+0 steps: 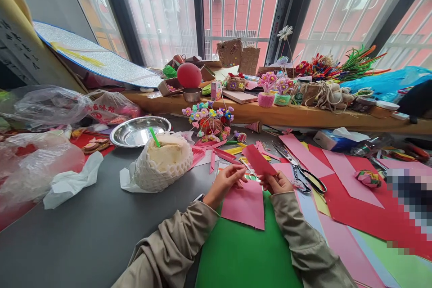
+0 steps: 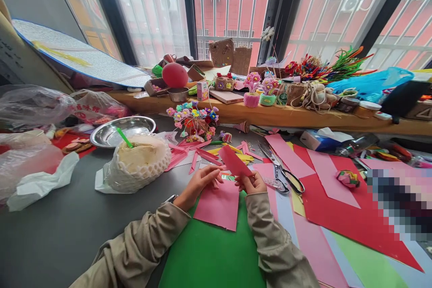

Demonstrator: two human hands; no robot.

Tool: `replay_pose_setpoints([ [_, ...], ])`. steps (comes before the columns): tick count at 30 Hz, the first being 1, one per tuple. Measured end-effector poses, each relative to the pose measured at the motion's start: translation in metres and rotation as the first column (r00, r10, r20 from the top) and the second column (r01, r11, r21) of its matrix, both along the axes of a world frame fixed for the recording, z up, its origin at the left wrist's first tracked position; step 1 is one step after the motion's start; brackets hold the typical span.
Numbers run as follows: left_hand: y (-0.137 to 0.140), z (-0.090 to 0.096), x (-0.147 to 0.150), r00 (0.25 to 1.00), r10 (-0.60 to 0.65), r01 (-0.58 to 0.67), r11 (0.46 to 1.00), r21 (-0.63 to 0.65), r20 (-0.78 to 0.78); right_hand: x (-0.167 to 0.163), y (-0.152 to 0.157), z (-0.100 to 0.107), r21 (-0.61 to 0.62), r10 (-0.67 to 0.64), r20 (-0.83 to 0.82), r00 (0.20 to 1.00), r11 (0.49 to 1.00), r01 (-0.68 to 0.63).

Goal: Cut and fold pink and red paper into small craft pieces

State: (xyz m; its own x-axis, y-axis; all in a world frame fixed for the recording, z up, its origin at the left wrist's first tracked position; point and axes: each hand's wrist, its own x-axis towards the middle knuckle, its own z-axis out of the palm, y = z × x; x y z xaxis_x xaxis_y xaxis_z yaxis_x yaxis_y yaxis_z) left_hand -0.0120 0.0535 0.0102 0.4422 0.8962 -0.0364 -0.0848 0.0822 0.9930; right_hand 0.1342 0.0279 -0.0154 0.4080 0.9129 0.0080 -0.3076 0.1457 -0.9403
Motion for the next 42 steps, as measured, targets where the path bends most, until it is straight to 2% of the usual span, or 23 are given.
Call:
replay_pose_setpoints([
  [5,-0.002,-0.006,0.003,0.985,-0.124,0.135,0.987,0.085,-0.119,-0.007,-0.002,-0.004,0.022,0.154,0.091,0.984,0.987,-0.156],
  [12,0.0,-0.009,0.001,0.99,-0.013,0.031,0.991,0.128,-0.141,-0.007,-0.003,-0.009,-0.002,0.204,0.318,0.926,0.977,-0.214],
  [18,-0.001,-0.008,0.001,0.986,-0.018,0.041,0.99,0.134,-0.167,-0.009,-0.006,-0.008,-0.048,0.24,0.433,0.869,0.969,-0.244],
  [21,0.0,-0.009,0.001,0.989,0.015,0.005,0.991,0.133,-0.15,-0.009,-0.007,-0.009,-0.008,0.182,0.475,0.861,0.979,-0.202],
  [25,0.001,-0.012,0.001,0.991,-0.015,0.029,0.994,0.104,-0.132,-0.008,-0.006,-0.011,0.185,0.041,0.501,0.865,0.971,-0.153],
  [30,0.001,-0.013,0.001,0.989,-0.006,0.025,0.992,0.126,-0.15,-0.007,-0.004,-0.014,0.288,-0.021,0.672,0.74,0.928,-0.235],
  [33,0.001,-0.01,0.001,0.991,0.005,0.012,0.992,0.127,-0.133,-0.006,-0.003,-0.016,0.299,-0.039,0.721,0.692,0.918,-0.259],
  [38,0.0,-0.008,0.001,0.996,0.02,-0.011,0.995,0.095,-0.091,-0.004,-0.001,-0.018,0.261,-0.045,0.76,0.649,0.935,-0.241],
  [42,0.0,-0.009,0.002,0.995,0.038,-0.033,0.998,0.051,-0.091,-0.003,0.0,-0.016,0.234,-0.025,0.755,0.655,0.944,-0.233],
])
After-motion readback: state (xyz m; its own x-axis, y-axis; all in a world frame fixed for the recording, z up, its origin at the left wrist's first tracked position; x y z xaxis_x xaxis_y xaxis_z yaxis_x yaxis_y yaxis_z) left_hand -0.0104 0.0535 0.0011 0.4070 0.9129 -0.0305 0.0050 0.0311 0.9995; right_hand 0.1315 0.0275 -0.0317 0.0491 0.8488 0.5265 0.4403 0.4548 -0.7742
